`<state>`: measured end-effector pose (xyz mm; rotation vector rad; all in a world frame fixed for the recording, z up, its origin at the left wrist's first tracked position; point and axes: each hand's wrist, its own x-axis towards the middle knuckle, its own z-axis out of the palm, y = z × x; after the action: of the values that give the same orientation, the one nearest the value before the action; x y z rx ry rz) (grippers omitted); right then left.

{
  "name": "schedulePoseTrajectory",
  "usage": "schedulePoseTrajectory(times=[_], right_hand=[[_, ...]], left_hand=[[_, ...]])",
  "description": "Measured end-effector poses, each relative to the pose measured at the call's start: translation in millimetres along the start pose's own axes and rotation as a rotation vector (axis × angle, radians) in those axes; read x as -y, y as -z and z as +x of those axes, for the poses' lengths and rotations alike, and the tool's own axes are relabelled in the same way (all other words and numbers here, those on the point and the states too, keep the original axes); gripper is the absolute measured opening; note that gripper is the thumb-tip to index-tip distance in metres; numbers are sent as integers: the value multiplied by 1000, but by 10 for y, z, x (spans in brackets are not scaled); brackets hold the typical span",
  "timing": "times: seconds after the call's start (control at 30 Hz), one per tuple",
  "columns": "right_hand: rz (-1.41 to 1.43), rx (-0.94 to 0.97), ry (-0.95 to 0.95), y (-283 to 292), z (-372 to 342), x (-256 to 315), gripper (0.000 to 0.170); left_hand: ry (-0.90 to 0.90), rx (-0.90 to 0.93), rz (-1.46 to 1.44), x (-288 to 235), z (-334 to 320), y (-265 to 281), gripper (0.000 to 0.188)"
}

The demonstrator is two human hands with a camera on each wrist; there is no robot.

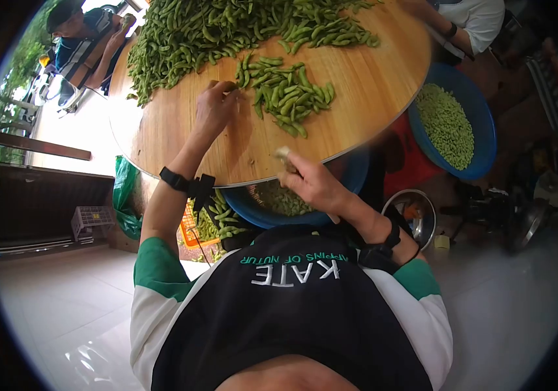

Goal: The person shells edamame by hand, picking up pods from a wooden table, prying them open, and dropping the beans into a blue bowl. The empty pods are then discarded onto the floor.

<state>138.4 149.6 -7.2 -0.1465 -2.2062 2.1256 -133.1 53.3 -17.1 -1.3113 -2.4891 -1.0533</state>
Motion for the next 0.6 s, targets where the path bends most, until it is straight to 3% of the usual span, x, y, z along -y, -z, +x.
schedulePoseTrajectory(times=[0.07, 0.13, 0.17, 0.3, 0.53, 0.6], right_hand=[[63, 17, -59, 10, 67, 49, 45], [258, -86, -44, -29, 148, 94, 44], [286, -56, -65, -1, 190, 80, 42], [441, -69, -24, -15, 308, -6, 39], [696, 98, -83, -24, 224, -14, 44], [777, 119, -76, -28, 211, 11, 29]], left_hand=[[-23, -38, -69, -137, -130, 101, 19], [408, 221, -553, -368, -276, 248, 14], [403, 234, -775, -470, -379, 261, 12], [465, 454, -993, -816, -649, 420, 10], [714, 575, -1264, -797, -787, 378, 10], [731, 551, -1289, -809, -797, 370, 9]])
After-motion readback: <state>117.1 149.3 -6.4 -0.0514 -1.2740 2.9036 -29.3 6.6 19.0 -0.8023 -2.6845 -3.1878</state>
